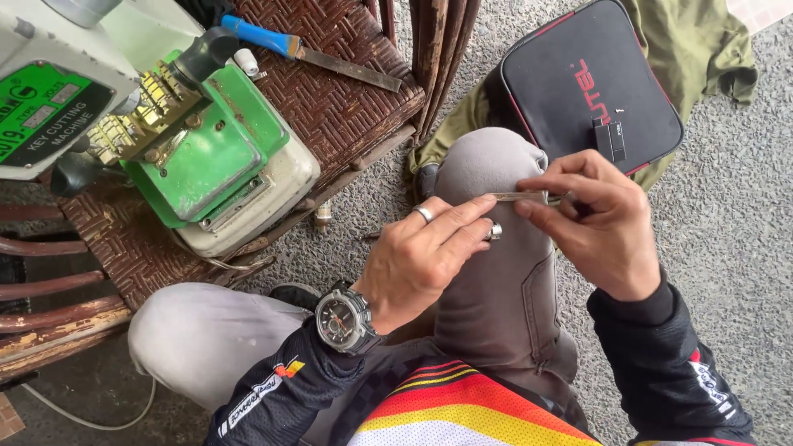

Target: A locksmith verifies the functionality of a lock cylinder by testing keys and then uses a key cutting machine to make adjustments or duplicates.

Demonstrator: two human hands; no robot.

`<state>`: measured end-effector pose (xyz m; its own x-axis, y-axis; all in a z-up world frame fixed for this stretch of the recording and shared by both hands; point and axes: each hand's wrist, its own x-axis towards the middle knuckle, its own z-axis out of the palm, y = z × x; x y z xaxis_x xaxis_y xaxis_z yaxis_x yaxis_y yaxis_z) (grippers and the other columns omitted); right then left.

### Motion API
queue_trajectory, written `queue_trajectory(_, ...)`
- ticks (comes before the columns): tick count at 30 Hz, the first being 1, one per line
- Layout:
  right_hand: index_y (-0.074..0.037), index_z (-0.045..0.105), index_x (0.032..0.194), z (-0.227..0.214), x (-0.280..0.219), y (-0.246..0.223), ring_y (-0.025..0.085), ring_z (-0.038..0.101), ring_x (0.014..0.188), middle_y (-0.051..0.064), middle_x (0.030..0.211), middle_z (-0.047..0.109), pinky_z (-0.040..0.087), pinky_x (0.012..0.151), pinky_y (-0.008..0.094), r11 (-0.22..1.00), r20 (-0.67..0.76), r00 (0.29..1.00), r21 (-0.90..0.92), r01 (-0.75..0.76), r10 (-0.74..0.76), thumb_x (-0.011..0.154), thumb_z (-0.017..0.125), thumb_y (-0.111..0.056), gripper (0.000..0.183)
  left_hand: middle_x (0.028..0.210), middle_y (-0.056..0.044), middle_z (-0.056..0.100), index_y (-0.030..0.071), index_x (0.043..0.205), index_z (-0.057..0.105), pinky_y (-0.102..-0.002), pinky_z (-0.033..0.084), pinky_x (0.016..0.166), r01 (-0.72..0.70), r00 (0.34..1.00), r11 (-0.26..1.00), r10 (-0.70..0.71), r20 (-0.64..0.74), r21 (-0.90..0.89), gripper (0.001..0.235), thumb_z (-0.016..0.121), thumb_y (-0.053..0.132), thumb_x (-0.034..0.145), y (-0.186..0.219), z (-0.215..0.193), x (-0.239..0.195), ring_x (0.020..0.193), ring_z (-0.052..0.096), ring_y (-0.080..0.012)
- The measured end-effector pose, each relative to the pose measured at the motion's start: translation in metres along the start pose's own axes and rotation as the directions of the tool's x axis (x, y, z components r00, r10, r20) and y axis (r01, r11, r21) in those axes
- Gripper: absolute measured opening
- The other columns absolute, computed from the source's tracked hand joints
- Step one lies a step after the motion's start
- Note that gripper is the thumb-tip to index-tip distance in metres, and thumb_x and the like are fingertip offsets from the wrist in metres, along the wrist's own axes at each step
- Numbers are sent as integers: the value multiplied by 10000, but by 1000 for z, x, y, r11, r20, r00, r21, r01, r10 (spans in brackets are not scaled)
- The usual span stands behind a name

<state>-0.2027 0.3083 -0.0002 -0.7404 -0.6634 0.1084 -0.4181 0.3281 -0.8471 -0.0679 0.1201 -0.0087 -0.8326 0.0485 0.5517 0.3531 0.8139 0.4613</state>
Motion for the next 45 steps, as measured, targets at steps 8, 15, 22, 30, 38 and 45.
queue_trajectory(8,-7,699,989,-20,-8,24,207,563,964,125,993,565,469,930,322,905,-278,960,415,88,35,1156,355,-574,683,1275,-117,712,15,1052,730,-393,580,697,-7,999,995,3,46,102,53,705,26,1007,3,-3,8,855,618,-280)
queue_trajectory(15,128,657,1023,-9,4,-13,316,759,830,262,950,708,640,797,337,929,-6,997,364,-71,78,1006,499,37,184,1260,-125,717,7,1038,724,-385,563,659,-18,998,989,10,55,143,78,665,-18,994,5,-4,10,830,602,-268)
queue_trajectory(22,59,652,1023,-11,18,-14,261,736,996,211,1116,703,618,900,312,981,116,975,67,181,-187,994,658,32,40,1257,-121,715,4,1017,704,-372,559,634,-20,999,990,14,44,140,63,654,-31,1001,5,-5,11,812,589,-261)
queue_trajectory(30,34,667,1086,-8,13,0,242,755,945,125,1053,718,598,845,326,940,114,956,-183,287,-270,1038,677,14,52,1298,-119,703,15,1038,707,-370,563,728,-13,998,992,6,62,125,78,643,-17,1007,4,-3,8,847,598,-267)
queue_trajectory(38,-13,735,1062,-6,13,2,219,752,922,71,1038,752,571,815,322,919,129,953,-255,300,-275,1037,690,-19,52,1310,-108,696,26,1062,706,-360,557,752,-4,997,995,-4,78,98,103,622,-7,1013,2,-4,6,863,597,-264)
queue_trajectory(45,3,738,1069,-7,13,-2,225,752,928,104,1052,737,584,836,311,940,109,962,-213,267,-249,1026,699,4,58,1310,-101,703,33,1064,709,-360,548,730,-6,997,995,-1,71,98,77,647,15,1022,1,-2,5,852,592,-261)
